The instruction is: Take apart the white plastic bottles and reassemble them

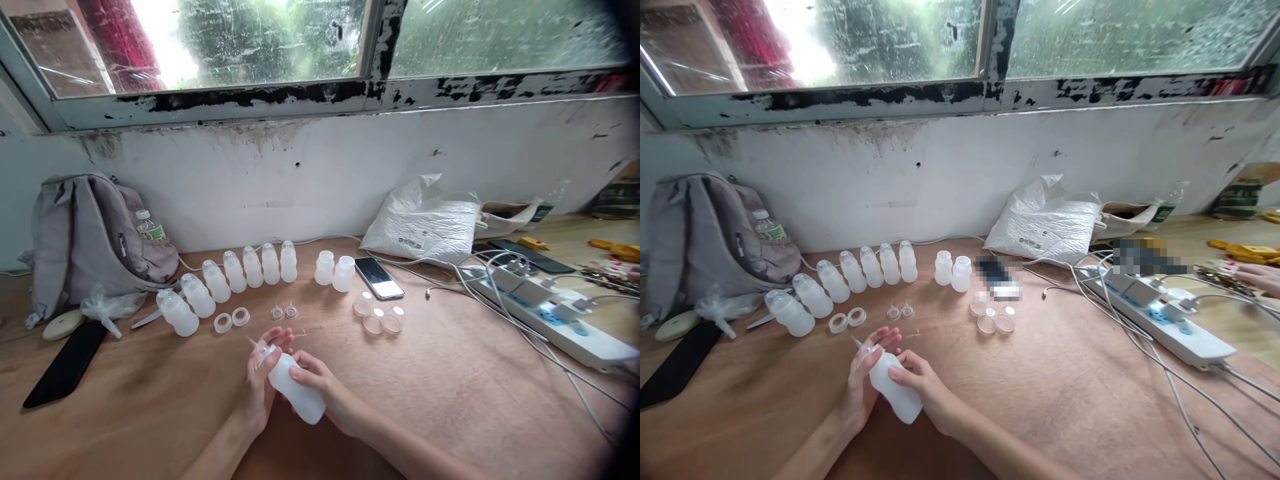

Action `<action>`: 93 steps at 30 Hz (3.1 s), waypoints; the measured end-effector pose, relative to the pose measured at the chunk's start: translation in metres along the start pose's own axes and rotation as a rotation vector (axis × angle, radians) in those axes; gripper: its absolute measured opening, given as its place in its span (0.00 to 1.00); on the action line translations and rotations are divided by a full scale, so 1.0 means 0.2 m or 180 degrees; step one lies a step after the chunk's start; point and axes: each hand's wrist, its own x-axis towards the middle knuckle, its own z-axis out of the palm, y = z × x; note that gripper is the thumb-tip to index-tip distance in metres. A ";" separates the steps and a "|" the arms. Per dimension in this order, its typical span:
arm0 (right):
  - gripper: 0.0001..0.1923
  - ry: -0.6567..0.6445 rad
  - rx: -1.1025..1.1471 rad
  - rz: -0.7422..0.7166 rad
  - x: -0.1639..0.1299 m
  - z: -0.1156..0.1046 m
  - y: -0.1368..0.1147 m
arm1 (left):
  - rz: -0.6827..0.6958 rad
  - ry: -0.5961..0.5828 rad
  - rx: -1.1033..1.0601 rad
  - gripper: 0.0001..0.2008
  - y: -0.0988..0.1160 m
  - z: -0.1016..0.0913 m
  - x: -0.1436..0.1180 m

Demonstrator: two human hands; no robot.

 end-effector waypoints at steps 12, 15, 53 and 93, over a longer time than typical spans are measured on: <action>0.16 0.0632 -0.1798 -0.1050 -0.02 0.04 0.03 | -0.0064 0.0576 0.0214 0.08 -0.05 -0.01 0.01; 0.15 0.0542 -0.1193 -0.0739 -0.03 0.06 0.00 | -0.0037 0.0731 0.0140 0.07 -0.07 -0.02 0.01; 0.20 0.2808 -0.3909 0.0403 -0.09 -0.77 -0.27 | 0.0092 -0.0379 0.0906 0.18 0.02 0.01 0.01; 0.10 0.1145 -0.0475 -0.0784 0.03 -0.29 -0.11 | 0.0477 -0.0617 0.1668 0.16 -0.01 -0.02 0.05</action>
